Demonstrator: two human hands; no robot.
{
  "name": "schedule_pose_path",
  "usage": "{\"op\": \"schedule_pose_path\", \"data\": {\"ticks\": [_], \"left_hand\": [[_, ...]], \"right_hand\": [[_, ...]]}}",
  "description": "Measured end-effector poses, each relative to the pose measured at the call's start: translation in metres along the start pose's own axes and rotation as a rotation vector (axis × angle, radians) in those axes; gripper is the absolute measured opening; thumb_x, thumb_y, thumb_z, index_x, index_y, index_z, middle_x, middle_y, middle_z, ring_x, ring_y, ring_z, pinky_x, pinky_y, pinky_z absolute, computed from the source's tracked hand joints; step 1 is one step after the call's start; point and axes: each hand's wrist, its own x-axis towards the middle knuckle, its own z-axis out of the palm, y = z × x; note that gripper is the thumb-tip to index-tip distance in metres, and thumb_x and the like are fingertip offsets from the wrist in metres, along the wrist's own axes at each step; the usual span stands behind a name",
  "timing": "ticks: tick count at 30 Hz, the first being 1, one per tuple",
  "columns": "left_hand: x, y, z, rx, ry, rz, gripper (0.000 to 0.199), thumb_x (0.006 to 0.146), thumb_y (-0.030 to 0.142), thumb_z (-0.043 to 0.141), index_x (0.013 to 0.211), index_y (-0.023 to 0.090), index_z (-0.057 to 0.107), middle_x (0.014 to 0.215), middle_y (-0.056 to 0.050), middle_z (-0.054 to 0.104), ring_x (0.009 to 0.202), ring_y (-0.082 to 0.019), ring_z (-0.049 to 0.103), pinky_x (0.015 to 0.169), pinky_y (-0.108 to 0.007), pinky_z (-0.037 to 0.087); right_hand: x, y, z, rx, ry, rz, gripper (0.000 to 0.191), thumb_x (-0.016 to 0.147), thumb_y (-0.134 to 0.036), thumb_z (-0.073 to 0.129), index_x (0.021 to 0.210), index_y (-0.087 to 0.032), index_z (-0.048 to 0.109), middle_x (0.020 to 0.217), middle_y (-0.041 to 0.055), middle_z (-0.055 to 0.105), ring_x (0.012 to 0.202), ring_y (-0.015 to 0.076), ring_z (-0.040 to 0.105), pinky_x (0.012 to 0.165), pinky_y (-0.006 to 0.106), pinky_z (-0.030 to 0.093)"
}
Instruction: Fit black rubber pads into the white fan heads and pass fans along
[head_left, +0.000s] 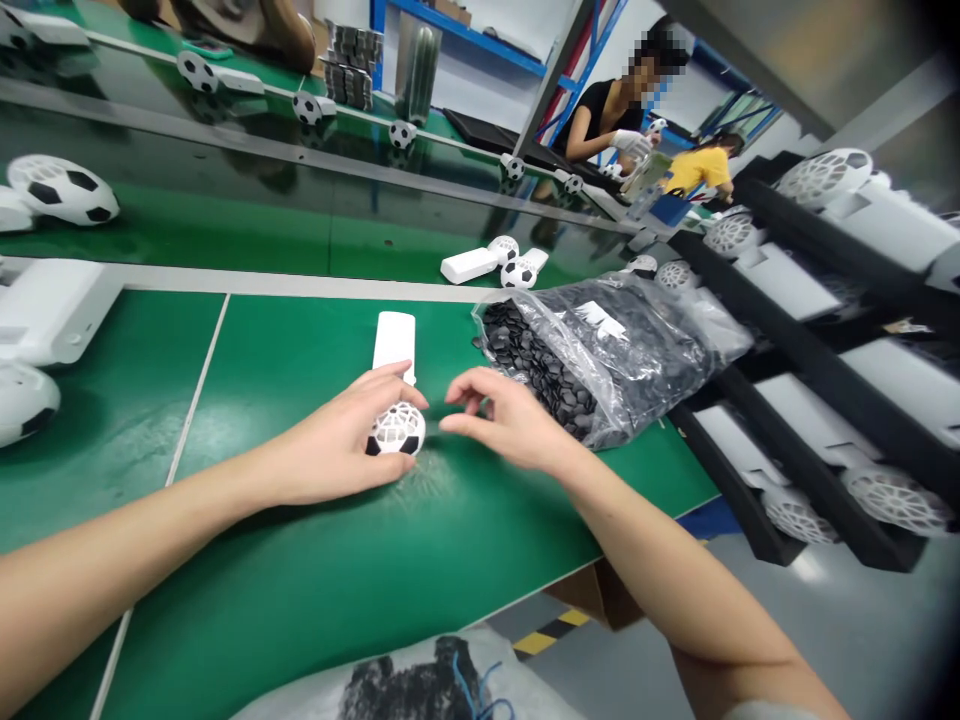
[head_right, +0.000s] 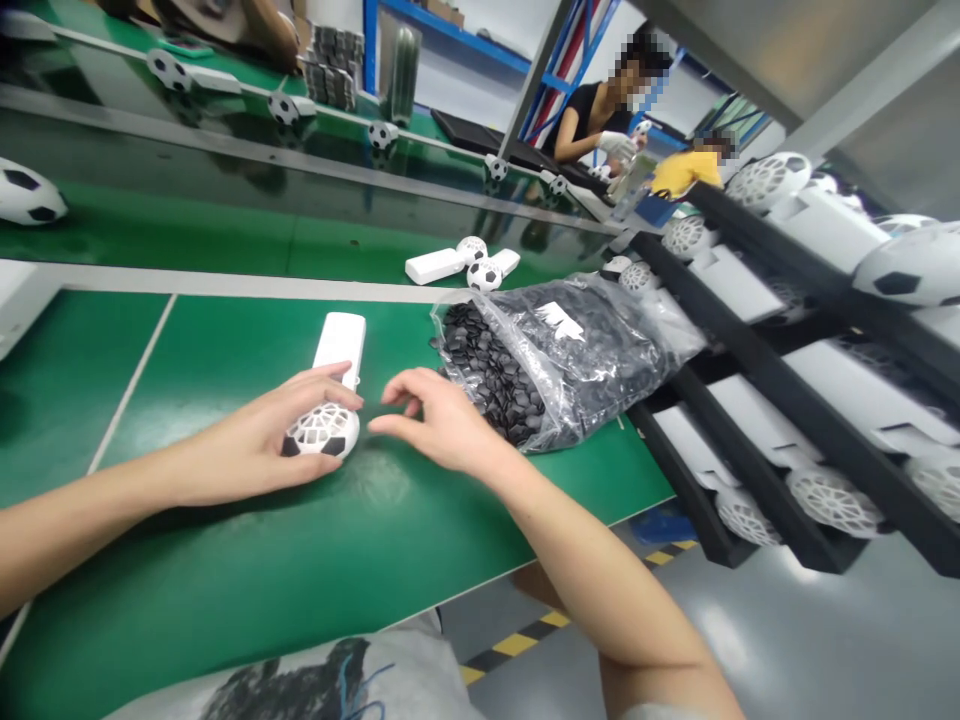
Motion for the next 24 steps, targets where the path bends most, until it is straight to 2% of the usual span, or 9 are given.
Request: {"op": "schedule_pose_path", "data": {"ticks": [4, 7, 9, 12, 15, 17, 20, 22, 24], "left_hand": [[0.003, -0.005, -0.001, 0.004, 0.000, 0.030, 0.042, 0.070, 0.045, 0.062, 0.104, 0.024, 0.049, 0.131, -0.007, 0.042, 0.135, -0.028, 0.018, 0.108, -0.047, 0.025], [0.004, -0.004, -0.003, 0.030, -0.041, 0.023, 0.041, 0.069, 0.044, 0.063, 0.104, 0.026, 0.050, 0.135, -0.006, 0.031, 0.132, -0.032, 0.021, 0.105, -0.051, 0.027], [0.003, -0.004, -0.006, 0.075, -0.014, -0.021, 0.046, 0.066, 0.045, 0.064, 0.106, 0.027, 0.051, 0.132, -0.007, 0.031, 0.127, -0.034, 0.026, 0.100, -0.053, 0.032], [0.000, -0.005, -0.015, 0.089, 0.019, -0.119, 0.053, 0.064, 0.046, 0.065, 0.111, 0.027, 0.051, 0.122, -0.007, 0.038, 0.115, -0.033, 0.040, 0.091, -0.047, 0.041], [-0.002, -0.011, -0.028, 0.038, -0.086, -0.123, 0.052, 0.068, 0.039, 0.062, 0.117, 0.028, 0.048, 0.122, -0.005, 0.043, 0.102, -0.027, 0.051, 0.082, -0.037, 0.046], [-0.002, -0.015, -0.037, 0.031, -0.132, -0.108, 0.051, 0.069, 0.032, 0.059, 0.119, 0.030, 0.047, 0.126, -0.003, 0.043, 0.096, -0.024, 0.055, 0.076, -0.031, 0.047], [-0.002, -0.019, -0.044, 0.024, -0.138, -0.125, 0.053, 0.067, 0.024, 0.055, 0.119, 0.031, 0.047, 0.128, -0.002, 0.045, 0.082, -0.019, 0.058, 0.065, -0.025, 0.046], [-0.001, -0.018, -0.044, 0.007, -0.135, -0.129, 0.054, 0.066, 0.021, 0.054, 0.119, 0.030, 0.047, 0.127, -0.001, 0.046, 0.077, -0.016, 0.058, 0.062, -0.023, 0.045], [-0.001, -0.017, -0.043, -0.017, -0.136, -0.116, 0.054, 0.065, 0.020, 0.053, 0.117, 0.030, 0.047, 0.125, -0.001, 0.046, 0.077, -0.015, 0.057, 0.062, -0.022, 0.045]], "right_hand": [[-0.019, 0.022, -0.017, -0.276, 0.043, 0.209, 0.015, 0.074, -0.020, 0.068, 0.087, -0.018, 0.062, 0.087, 0.0028, 0.057, 0.070, 0.0131, 0.054, 0.067, 0.028, 0.043], [-0.023, 0.028, -0.020, -0.271, 0.010, 0.216, 0.005, 0.076, -0.014, 0.064, 0.079, -0.018, 0.064, 0.079, 0.0017, 0.059, 0.067, 0.0121, 0.055, 0.066, 0.026, 0.044], [-0.022, 0.027, -0.019, -0.254, -0.005, 0.170, 0.008, 0.077, -0.012, 0.062, 0.072, -0.018, 0.064, 0.076, 0.0011, 0.061, 0.067, 0.0124, 0.056, 0.067, 0.025, 0.044], [-0.019, 0.023, -0.016, -0.165, 0.043, 0.150, 0.005, 0.077, -0.014, 0.063, 0.076, -0.019, 0.064, 0.073, -0.0003, 0.062, 0.065, 0.0124, 0.057, 0.066, 0.025, 0.045], [-0.018, 0.015, -0.010, 0.061, 0.108, 0.185, 0.003, 0.080, -0.021, 0.060, 0.083, -0.020, 0.060, 0.065, -0.0038, 0.058, 0.052, 0.0091, 0.054, 0.055, 0.022, 0.045], [-0.017, 0.007, -0.005, 0.213, 0.077, 0.184, 0.005, 0.083, -0.024, 0.056, 0.083, -0.020, 0.059, 0.064, -0.0040, 0.057, 0.050, 0.0083, 0.053, 0.050, 0.021, 0.045], [-0.015, -0.005, 0.004, 0.339, -0.021, 0.116, 0.011, 0.082, -0.022, 0.057, 0.092, -0.019, 0.060, 0.076, 0.0000, 0.061, 0.062, 0.0107, 0.059, 0.052, 0.021, 0.048], [-0.011, -0.012, 0.008, 0.259, -0.028, -0.031, 0.014, 0.082, -0.018, 0.057, 0.095, -0.020, 0.061, 0.083, 0.0021, 0.062, 0.072, 0.0126, 0.060, 0.060, 0.023, 0.050], [-0.005, -0.017, 0.011, 0.070, 0.049, -0.203, 0.011, 0.084, -0.018, 0.056, 0.091, -0.020, 0.064, 0.084, 0.0033, 0.060, 0.078, 0.0143, 0.058, 0.068, 0.027, 0.049]]}}
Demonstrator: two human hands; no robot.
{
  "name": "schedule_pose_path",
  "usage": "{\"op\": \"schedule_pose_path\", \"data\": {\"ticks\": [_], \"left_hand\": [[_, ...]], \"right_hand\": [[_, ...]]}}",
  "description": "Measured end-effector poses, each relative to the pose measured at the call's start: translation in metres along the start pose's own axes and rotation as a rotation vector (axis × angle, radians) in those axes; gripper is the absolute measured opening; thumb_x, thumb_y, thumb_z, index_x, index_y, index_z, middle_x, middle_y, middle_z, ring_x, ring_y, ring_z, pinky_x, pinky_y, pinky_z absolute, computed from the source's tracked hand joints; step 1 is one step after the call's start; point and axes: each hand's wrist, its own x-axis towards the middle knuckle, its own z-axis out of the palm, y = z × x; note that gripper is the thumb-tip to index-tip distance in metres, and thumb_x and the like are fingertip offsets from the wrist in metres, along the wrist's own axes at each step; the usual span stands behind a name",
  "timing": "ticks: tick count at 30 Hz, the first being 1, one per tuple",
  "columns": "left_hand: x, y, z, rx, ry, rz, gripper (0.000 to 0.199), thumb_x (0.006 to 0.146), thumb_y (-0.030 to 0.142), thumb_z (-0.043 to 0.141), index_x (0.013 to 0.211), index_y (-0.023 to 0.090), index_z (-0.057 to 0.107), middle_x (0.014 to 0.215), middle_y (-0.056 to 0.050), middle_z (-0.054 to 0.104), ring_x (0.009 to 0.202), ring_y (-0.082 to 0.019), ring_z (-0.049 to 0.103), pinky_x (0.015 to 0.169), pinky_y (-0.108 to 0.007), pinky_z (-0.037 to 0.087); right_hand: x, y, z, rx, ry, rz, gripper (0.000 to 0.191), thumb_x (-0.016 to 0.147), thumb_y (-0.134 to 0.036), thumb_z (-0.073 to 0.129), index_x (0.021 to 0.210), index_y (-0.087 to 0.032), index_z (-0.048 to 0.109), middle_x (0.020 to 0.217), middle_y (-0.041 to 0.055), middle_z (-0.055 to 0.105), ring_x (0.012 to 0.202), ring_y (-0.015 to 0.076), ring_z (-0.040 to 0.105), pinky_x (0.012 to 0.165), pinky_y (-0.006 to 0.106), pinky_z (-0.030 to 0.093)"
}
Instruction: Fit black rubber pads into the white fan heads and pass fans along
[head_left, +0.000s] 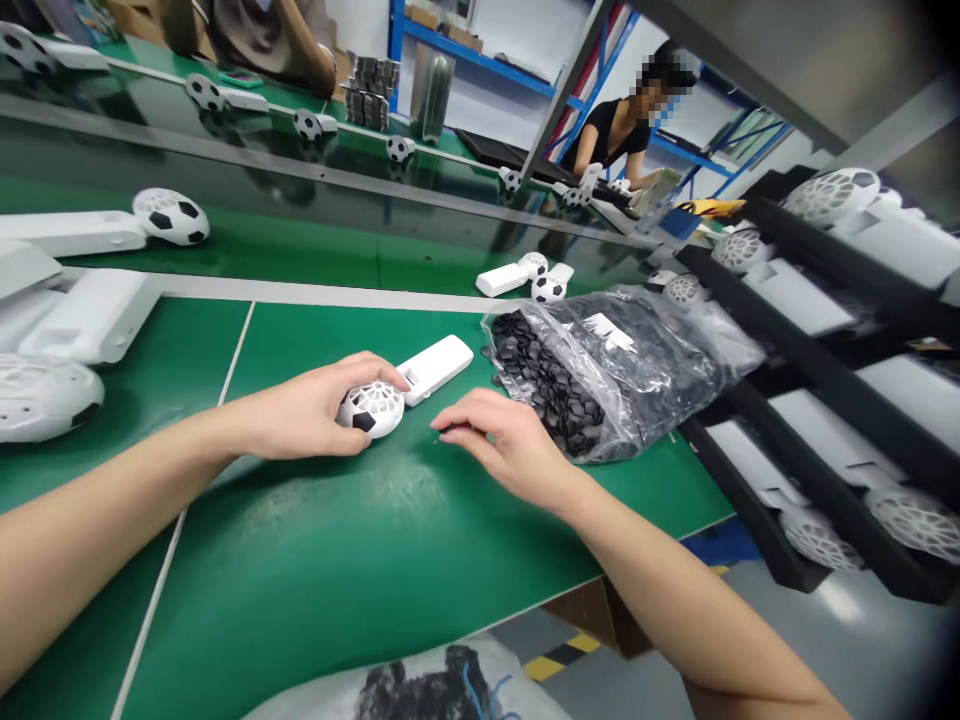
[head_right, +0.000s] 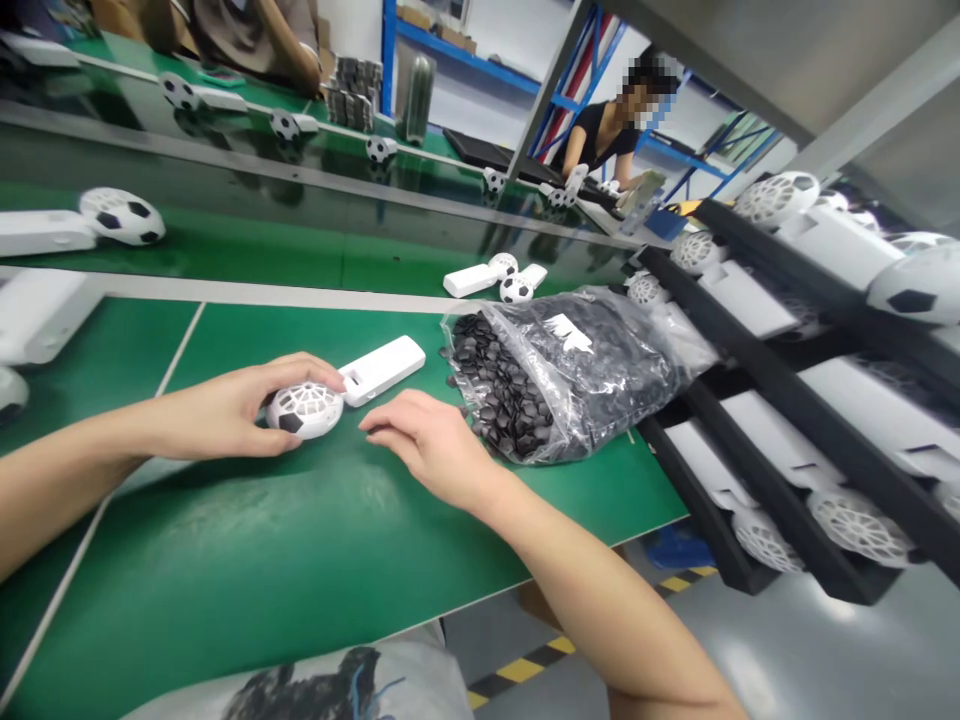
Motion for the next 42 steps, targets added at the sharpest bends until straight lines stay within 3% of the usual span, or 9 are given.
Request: {"op": "schedule_pose_path", "data": {"ticks": [3, 12, 16, 19, 24, 27, 33, 38, 42], "left_hand": [[0.000, 0.001, 0.001, -0.033, 0.001, 0.014, 0.053, 0.064, 0.020, 0.052, 0.116, 0.029, 0.048, 0.121, -0.002, 0.047, 0.076, -0.014, 0.057, 0.062, -0.021, 0.044], [-0.002, 0.002, -0.002, -0.068, -0.021, 0.012, 0.052, 0.064, 0.020, 0.051, 0.116, 0.028, 0.047, 0.121, -0.001, 0.046, 0.085, -0.016, 0.055, 0.067, -0.022, 0.043], [-0.002, 0.002, -0.002, -0.063, -0.027, 0.017, 0.053, 0.065, 0.021, 0.051, 0.117, 0.026, 0.046, 0.121, -0.003, 0.045, 0.087, -0.018, 0.055, 0.068, -0.024, 0.044], [-0.002, 0.003, 0.001, -0.050, -0.009, 0.010, 0.053, 0.064, 0.022, 0.051, 0.117, 0.026, 0.046, 0.120, -0.004, 0.046, 0.089, -0.019, 0.055, 0.068, -0.025, 0.045], [-0.002, 0.003, 0.006, -0.029, 0.076, 0.009, 0.050, 0.065, 0.021, 0.051, 0.115, 0.025, 0.048, 0.119, -0.003, 0.047, 0.106, -0.022, 0.050, 0.086, -0.030, 0.043], [-0.001, 0.002, 0.007, -0.036, 0.074, 0.004, 0.051, 0.065, 0.022, 0.052, 0.115, 0.026, 0.048, 0.120, -0.002, 0.047, 0.107, -0.022, 0.050, 0.086, -0.029, 0.043], [-0.003, 0.003, 0.008, -0.052, 0.087, 0.009, 0.048, 0.067, 0.023, 0.053, 0.114, 0.026, 0.048, 0.119, -0.003, 0.047, 0.104, -0.022, 0.051, 0.085, -0.031, 0.043], [0.000, 0.005, 0.016, -0.049, 0.179, 0.000, 0.039, 0.069, 0.034, 0.060, 0.107, 0.024, 0.052, 0.112, -0.003, 0.050, 0.102, -0.023, 0.051, 0.088, -0.034, 0.040], [0.005, 0.009, 0.027, -0.025, 0.314, -0.018, 0.028, 0.069, 0.028, 0.059, 0.096, 0.022, 0.056, 0.101, -0.002, 0.054, 0.095, -0.022, 0.053, 0.084, -0.035, 0.041]], "right_hand": [[0.010, -0.001, 0.005, -0.164, 0.069, -0.119, 0.009, 0.084, -0.020, 0.057, 0.086, -0.020, 0.066, 0.083, 0.0041, 0.059, 0.079, 0.0158, 0.056, 0.072, 0.029, 0.047], [0.026, -0.001, 0.011, -0.059, -0.087, -0.002, 0.021, 0.084, -0.009, 0.051, 0.101, -0.017, 0.061, 0.093, 0.0057, 0.063, 0.086, 0.0163, 0.059, 0.080, 0.030, 0.046], [0.025, -0.002, 0.007, -0.045, -0.111, 0.072, 0.011, 0.086, -0.013, 0.050, 0.092, -0.018, 0.057, 0.085, 0.0031, 0.063, 0.080, 0.0157, 0.060, 0.074, 0.029, 0.046], [0.025, -0.002, 0.006, 0.014, -0.071, 0.117, 0.007, 0.086, -0.015, 0.049, 0.089, -0.020, 0.053, 0.081, 0.0003, 0.064, 0.074, 0.0140, 0.060, 0.069, 0.026, 0.046], [0.030, 0.000, 0.011, -0.033, 0.071, 0.014, 0.011, 0.084, -0.013, 0.052, 0.091, -0.019, 0.057, 0.091, 0.0028, 0.063, 0.087, 0.0159, 0.058, 0.079, 0.029, 0.044], [0.031, 0.001, 0.014, 0.035, 0.048, 0.064, 0.018, 0.083, -0.011, 0.051, 0.097, -0.020, 0.060, 0.092, 0.0030, 0.065, 0.085, 0.0149, 0.060, 0.079, 0.029, 0.046], [0.030, 0.002, 0.018, 0.309, 0.009, 0.201, 0.007, 0.080, -0.015, 0.057, 0.085, -0.018, 0.060, 0.085, 0.0012, 0.065, 0.080, 0.0141, 0.061, 0.076, 0.029, 0.048], [0.036, 0.004, 0.021, 0.322, -0.014, 0.175, 0.005, 0.077, -0.015, 0.061, 0.077, -0.018, 0.064, 0.081, 0.0003, 0.066, 0.078, 0.0136, 0.059, 0.077, 0.028, 0.046], [0.041, 0.012, 0.025, 0.316, -0.010, 0.149, 0.000, 0.074, -0.017, 0.066, 0.074, -0.017, 0.065, 0.076, -0.0003, 0.064, 0.071, 0.0125, 0.057, 0.070, 0.026, 0.045]]}}
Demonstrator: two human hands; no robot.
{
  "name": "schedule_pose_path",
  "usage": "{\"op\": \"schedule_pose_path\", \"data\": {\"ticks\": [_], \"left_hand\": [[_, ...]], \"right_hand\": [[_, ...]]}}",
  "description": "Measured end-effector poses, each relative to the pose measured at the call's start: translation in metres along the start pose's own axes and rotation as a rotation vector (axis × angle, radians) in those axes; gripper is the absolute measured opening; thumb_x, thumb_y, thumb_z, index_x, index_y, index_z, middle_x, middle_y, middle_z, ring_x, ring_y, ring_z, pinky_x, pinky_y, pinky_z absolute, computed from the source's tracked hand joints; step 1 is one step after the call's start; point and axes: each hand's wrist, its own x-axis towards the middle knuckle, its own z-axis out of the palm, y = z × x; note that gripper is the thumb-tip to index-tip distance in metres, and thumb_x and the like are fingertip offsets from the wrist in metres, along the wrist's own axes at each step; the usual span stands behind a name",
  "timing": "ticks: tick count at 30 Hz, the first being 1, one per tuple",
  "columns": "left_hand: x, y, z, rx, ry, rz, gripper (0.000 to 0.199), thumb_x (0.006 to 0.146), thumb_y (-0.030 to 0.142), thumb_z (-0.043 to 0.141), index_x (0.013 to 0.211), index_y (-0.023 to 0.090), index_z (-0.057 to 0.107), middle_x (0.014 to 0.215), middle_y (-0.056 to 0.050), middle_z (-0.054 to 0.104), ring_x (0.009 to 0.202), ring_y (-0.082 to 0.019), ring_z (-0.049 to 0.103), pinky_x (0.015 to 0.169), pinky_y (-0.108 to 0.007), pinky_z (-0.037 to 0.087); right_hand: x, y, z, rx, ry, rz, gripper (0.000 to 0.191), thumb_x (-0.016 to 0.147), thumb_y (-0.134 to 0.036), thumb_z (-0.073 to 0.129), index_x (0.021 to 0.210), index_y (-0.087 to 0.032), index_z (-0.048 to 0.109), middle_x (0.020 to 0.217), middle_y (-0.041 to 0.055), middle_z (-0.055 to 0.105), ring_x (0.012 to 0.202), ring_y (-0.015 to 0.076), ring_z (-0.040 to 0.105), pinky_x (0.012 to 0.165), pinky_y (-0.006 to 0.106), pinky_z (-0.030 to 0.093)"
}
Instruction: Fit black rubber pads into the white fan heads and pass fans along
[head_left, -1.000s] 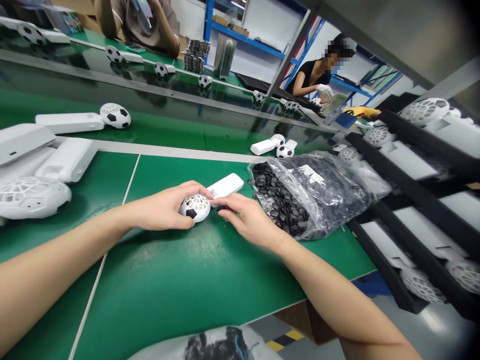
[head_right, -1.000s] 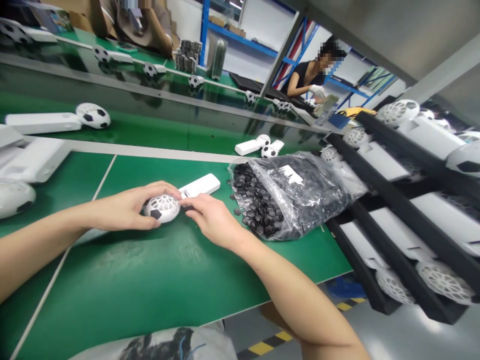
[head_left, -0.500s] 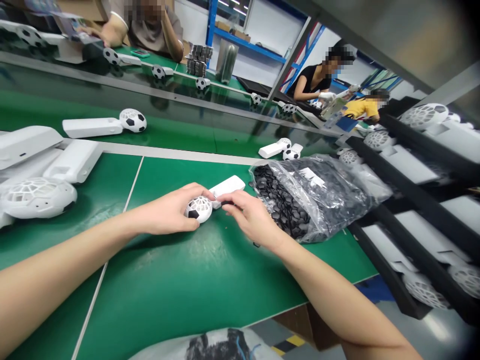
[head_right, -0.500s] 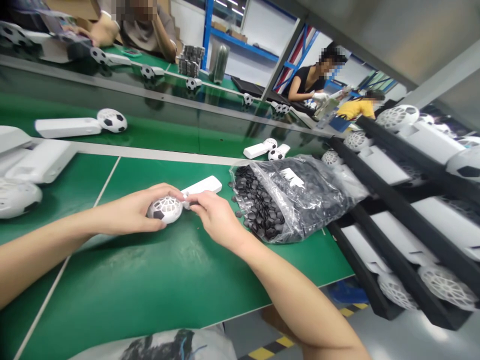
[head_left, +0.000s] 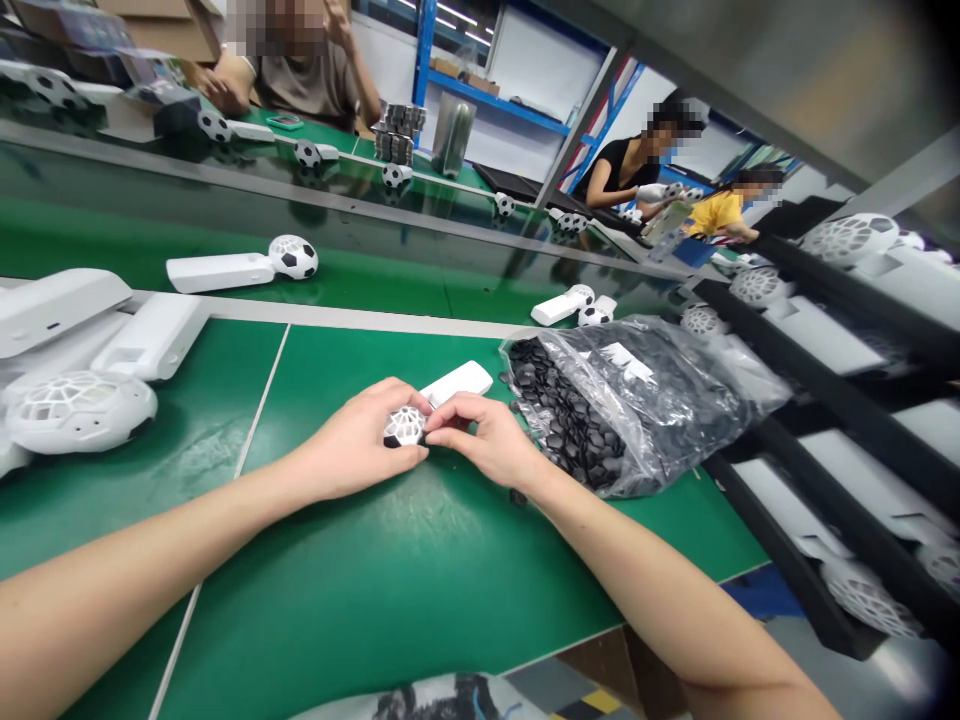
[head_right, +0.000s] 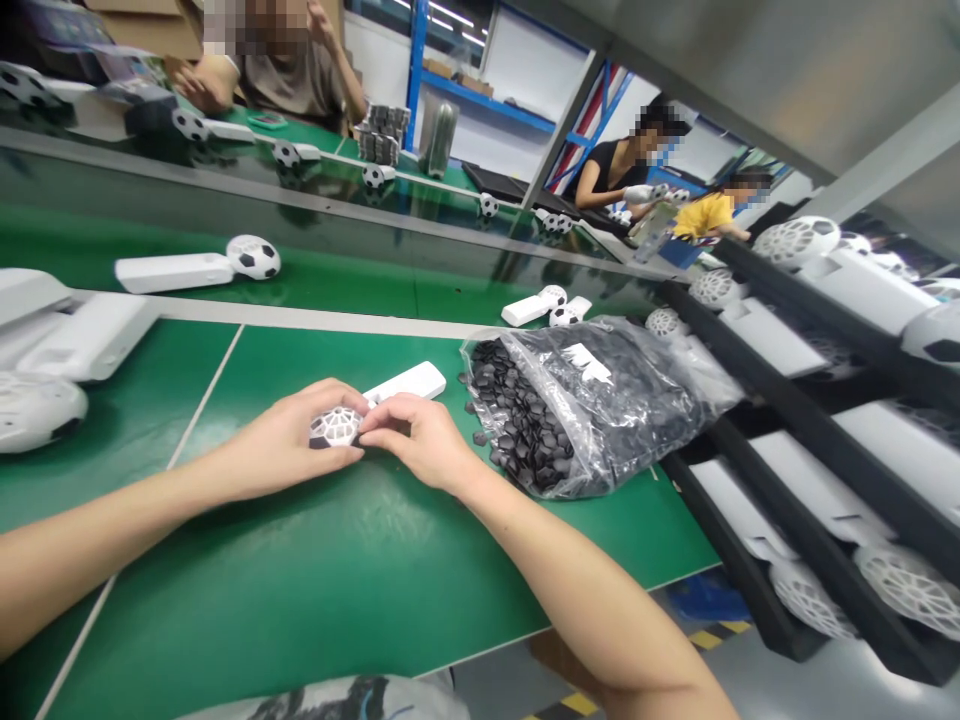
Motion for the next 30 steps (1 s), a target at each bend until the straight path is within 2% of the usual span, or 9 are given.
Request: {"op": "schedule_pose_path", "data": {"ticks": [3, 9, 14, 22, 30], "left_hand": [[-0.001, 0.001, 0.009, 0.019, 0.083, 0.000, 0.023, 0.068, 0.023, 0.056, 0.091, 0.021, 0.056, 0.097, -0.003, 0.055, 0.095, -0.023, 0.052, 0.084, -0.037, 0.041], [-0.005, -0.004, 0.015, -0.034, 0.177, 0.043, 0.023, 0.070, 0.020, 0.054, 0.092, 0.022, 0.056, 0.101, -0.002, 0.056, 0.098, -0.021, 0.053, 0.087, -0.036, 0.042], [-0.005, -0.004, 0.015, -0.018, 0.180, 0.043, 0.026, 0.067, 0.018, 0.055, 0.093, 0.023, 0.056, 0.102, -0.002, 0.057, 0.096, -0.021, 0.055, 0.084, -0.035, 0.045], [-0.005, -0.004, 0.015, -0.021, 0.177, 0.041, 0.024, 0.069, 0.019, 0.055, 0.093, 0.023, 0.055, 0.102, -0.002, 0.057, 0.097, -0.020, 0.054, 0.086, -0.035, 0.044], [-0.002, 0.002, 0.012, -0.073, 0.121, -0.039, 0.021, 0.067, 0.019, 0.055, 0.087, 0.023, 0.055, 0.099, -0.001, 0.056, 0.095, -0.021, 0.054, 0.084, -0.036, 0.044]], "right_hand": [[0.003, 0.005, 0.001, 0.015, 0.024, -0.014, 0.007, 0.071, -0.021, 0.069, 0.070, -0.017, 0.064, 0.071, -0.0009, 0.061, 0.066, 0.0116, 0.054, 0.064, 0.024, 0.044], [0.001, 0.010, 0.005, 0.100, 0.024, 0.007, 0.008, 0.071, -0.023, 0.069, 0.072, -0.017, 0.065, 0.071, -0.0013, 0.064, 0.068, 0.0126, 0.057, 0.068, 0.026, 0.045], [-0.001, 0.014, 0.009, 0.229, 0.066, 0.031, 0.007, 0.070, -0.022, 0.070, 0.073, -0.018, 0.065, 0.075, -0.0005, 0.066, 0.073, 0.0140, 0.059, 0.075, 0.029, 0.047], [0.000, 0.012, 0.012, 0.430, 0.048, 0.159, 0.021, 0.064, -0.032, 0.075, 0.070, -0.018, 0.062, 0.069, -0.0016, 0.062, 0.065, 0.0122, 0.057, 0.068, 0.027, 0.048], [0.006, 0.006, 0.004, 0.404, -0.037, 0.249, 0.019, 0.061, -0.027, 0.076, 0.066, -0.016, 0.061, 0.066, -0.0023, 0.062, 0.063, 0.0113, 0.057, 0.065, 0.026, 0.047]]}}
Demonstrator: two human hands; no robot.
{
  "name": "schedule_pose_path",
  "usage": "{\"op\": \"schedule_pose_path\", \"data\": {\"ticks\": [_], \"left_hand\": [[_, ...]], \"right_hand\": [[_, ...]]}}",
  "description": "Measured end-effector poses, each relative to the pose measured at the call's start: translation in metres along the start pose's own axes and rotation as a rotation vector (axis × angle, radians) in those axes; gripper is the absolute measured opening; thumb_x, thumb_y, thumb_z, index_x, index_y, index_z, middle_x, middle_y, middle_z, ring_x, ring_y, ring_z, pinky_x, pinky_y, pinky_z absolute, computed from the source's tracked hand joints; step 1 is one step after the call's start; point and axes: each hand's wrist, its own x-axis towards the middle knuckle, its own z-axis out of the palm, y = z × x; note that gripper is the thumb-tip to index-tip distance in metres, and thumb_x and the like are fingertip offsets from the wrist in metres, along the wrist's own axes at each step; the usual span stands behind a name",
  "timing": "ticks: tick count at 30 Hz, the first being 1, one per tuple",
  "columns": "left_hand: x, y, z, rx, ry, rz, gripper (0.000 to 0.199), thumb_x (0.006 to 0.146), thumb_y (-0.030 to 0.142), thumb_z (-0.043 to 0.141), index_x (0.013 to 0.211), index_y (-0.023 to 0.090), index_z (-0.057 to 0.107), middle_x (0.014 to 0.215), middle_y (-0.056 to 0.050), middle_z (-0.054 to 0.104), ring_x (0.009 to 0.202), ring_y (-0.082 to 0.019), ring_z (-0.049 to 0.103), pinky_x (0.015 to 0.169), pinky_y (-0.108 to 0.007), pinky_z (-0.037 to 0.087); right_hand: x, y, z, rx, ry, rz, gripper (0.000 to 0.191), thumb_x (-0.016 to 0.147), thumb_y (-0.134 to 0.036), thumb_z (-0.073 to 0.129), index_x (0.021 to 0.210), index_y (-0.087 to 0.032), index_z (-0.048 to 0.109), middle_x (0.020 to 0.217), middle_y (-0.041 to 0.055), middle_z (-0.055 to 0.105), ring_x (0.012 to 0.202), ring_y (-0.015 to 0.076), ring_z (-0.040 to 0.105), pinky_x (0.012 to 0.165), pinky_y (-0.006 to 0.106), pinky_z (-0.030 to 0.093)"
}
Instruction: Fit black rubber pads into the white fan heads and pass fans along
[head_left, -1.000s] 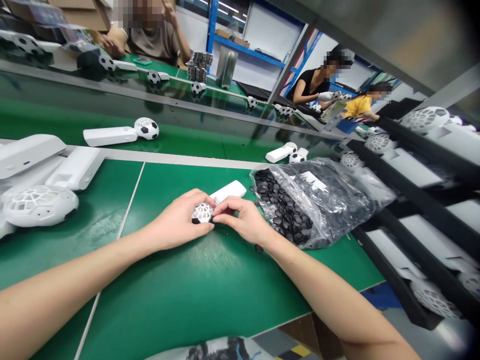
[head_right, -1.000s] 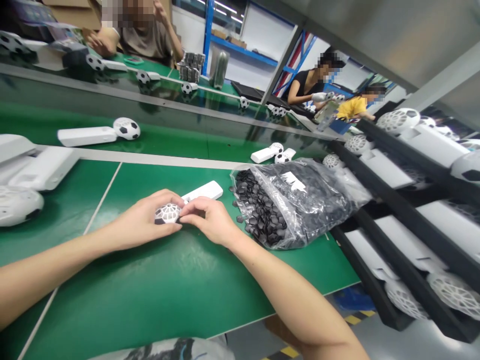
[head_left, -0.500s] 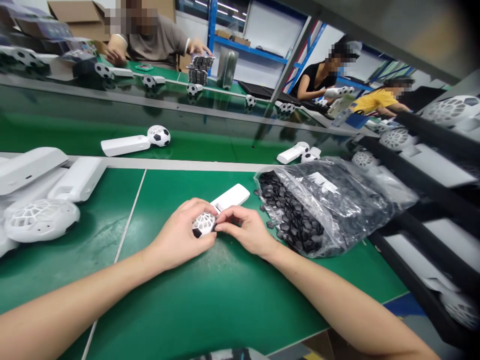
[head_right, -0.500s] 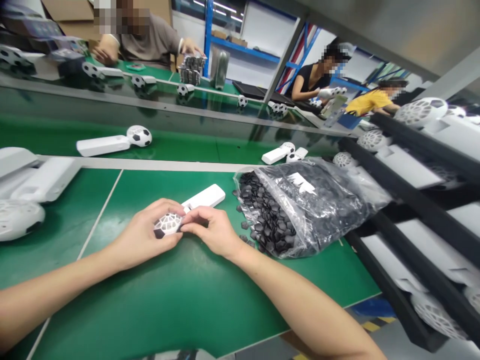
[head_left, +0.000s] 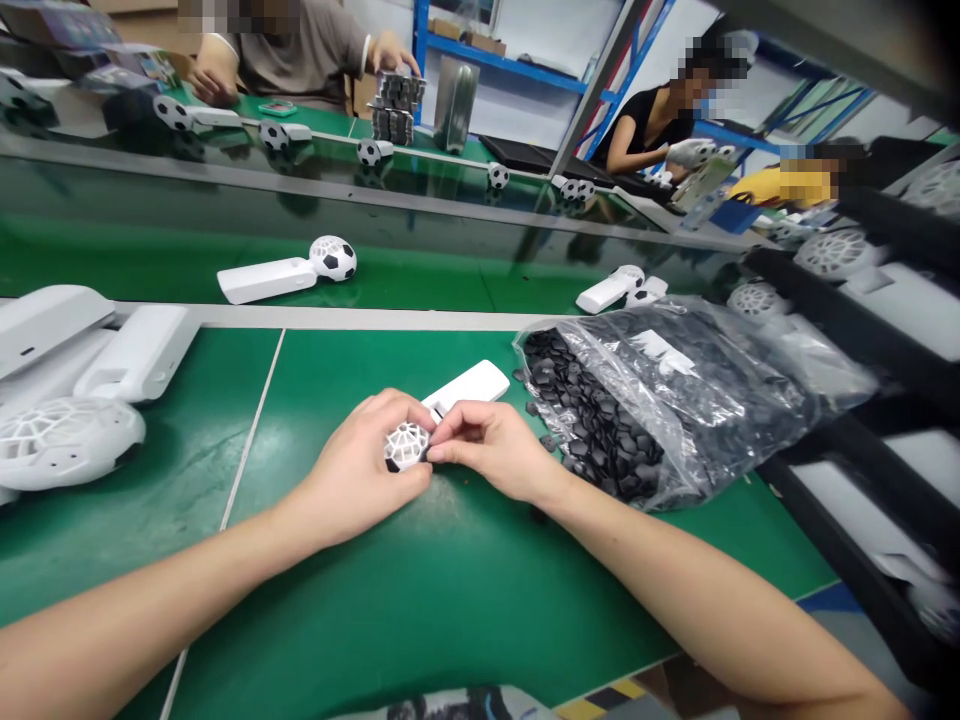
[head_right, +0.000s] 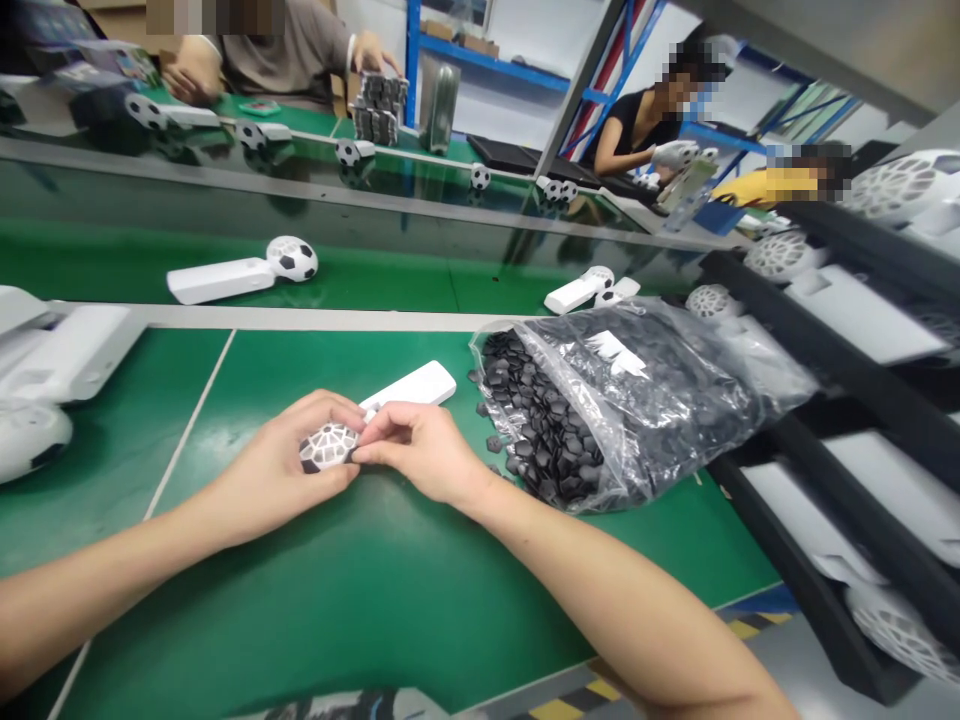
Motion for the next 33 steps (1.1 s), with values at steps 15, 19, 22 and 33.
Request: {"op": "schedule_pose_path", "data": {"ticks": [15, 19, 22, 33], "left_hand": [[-0.004, -0.001, 0.005, 0.003, 0.083, -0.008, 0.020, 0.066, 0.018, 0.055, 0.086, 0.023, 0.053, 0.098, 0.000, 0.056, 0.096, -0.021, 0.053, 0.083, -0.036, 0.042], [-0.008, -0.003, 0.004, -0.013, 0.073, 0.012, 0.020, 0.068, 0.018, 0.054, 0.087, 0.024, 0.052, 0.100, -0.001, 0.056, 0.099, -0.020, 0.052, 0.087, -0.036, 0.041], [-0.008, -0.003, 0.001, -0.013, 0.094, 0.024, 0.018, 0.068, 0.019, 0.056, 0.085, 0.023, 0.053, 0.098, -0.001, 0.057, 0.099, -0.021, 0.054, 0.088, -0.037, 0.042], [0.102, -0.008, -0.046, 0.205, 0.373, 0.085, 0.084, 0.064, 0.034, 0.070, 0.135, 0.015, 0.028, 0.143, -0.015, 0.030, 0.133, -0.029, 0.024, 0.108, -0.045, 0.023]], "right_hand": [[0.003, -0.003, -0.002, -0.077, -0.043, -0.052, 0.017, 0.063, -0.026, 0.075, 0.063, -0.016, 0.061, 0.065, -0.0020, 0.063, 0.063, 0.0118, 0.058, 0.063, 0.026, 0.047], [0.005, -0.005, -0.002, -0.132, -0.068, -0.104, 0.015, 0.066, -0.025, 0.073, 0.063, -0.016, 0.061, 0.065, -0.0021, 0.063, 0.062, 0.0112, 0.058, 0.061, 0.024, 0.046], [0.008, -0.004, -0.001, -0.148, -0.062, -0.119, 0.016, 0.066, -0.025, 0.073, 0.064, -0.016, 0.060, 0.064, -0.0023, 0.062, 0.061, 0.0109, 0.057, 0.060, 0.024, 0.046], [-0.038, -0.016, -0.047, -0.808, 0.226, -0.388, 0.012, 0.086, -0.029, 0.053, 0.094, -0.021, 0.057, 0.100, 0.0055, 0.057, 0.090, 0.0176, 0.056, 0.074, 0.029, 0.049]]}}
